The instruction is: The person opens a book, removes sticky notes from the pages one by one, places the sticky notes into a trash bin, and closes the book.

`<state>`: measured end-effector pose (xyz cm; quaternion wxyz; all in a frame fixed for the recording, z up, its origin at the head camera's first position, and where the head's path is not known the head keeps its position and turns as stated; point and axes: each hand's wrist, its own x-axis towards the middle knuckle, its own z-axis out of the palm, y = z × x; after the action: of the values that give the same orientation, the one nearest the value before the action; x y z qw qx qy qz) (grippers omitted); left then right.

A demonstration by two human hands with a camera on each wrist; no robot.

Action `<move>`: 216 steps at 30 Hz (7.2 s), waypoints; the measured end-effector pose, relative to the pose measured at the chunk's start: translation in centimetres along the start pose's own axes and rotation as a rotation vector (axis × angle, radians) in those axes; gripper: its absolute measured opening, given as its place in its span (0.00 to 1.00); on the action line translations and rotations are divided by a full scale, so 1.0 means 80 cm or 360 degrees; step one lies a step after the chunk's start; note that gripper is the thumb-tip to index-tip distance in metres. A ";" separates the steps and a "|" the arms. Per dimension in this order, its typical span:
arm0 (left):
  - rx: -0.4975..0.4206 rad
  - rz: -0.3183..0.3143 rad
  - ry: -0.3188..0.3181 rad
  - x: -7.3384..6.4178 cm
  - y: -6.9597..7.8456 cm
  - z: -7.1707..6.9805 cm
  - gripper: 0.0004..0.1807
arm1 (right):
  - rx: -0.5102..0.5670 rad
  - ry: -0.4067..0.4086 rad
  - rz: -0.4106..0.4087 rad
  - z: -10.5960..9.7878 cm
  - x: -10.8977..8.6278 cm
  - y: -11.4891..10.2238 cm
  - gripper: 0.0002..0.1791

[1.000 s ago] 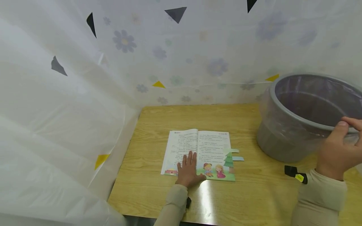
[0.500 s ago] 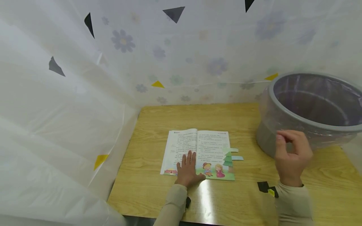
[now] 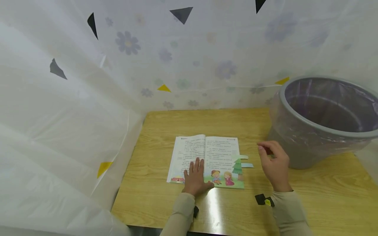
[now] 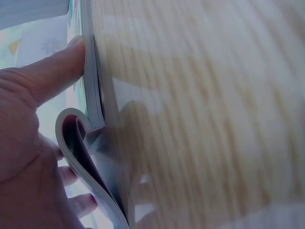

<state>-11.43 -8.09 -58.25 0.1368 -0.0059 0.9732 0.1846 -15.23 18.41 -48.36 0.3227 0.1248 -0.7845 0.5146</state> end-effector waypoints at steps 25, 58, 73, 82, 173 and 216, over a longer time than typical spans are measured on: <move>-0.0014 0.0013 -0.0019 0.002 -0.005 0.006 0.61 | -0.0342 -0.0908 0.0517 0.057 -0.039 0.126 0.16; -0.0027 0.0011 -0.0019 0.005 -0.004 0.004 0.61 | -0.0372 -0.1285 0.1045 0.054 -0.021 0.179 0.26; -0.0052 0.0024 -0.0030 0.005 -0.004 0.004 0.61 | -0.0409 -0.1161 0.1019 0.058 -0.023 0.185 0.17; -0.0061 0.0032 -0.0043 0.004 0.000 0.005 0.61 | -0.0427 -0.1123 0.1004 0.053 -0.025 0.183 0.14; -0.0072 0.0032 -0.0029 0.001 -0.004 0.003 0.61 | -0.0627 0.0918 0.0053 -0.119 0.092 -0.007 0.19; -0.0122 0.0062 -0.0019 0.000 -0.007 0.003 0.60 | -0.0312 0.1174 -0.0069 -0.074 0.055 -0.029 0.15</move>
<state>-11.32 -8.53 -58.62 0.1385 0.0088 0.9645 0.2246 -15.13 23.26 -42.29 0.6046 -0.0836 -0.6583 0.4406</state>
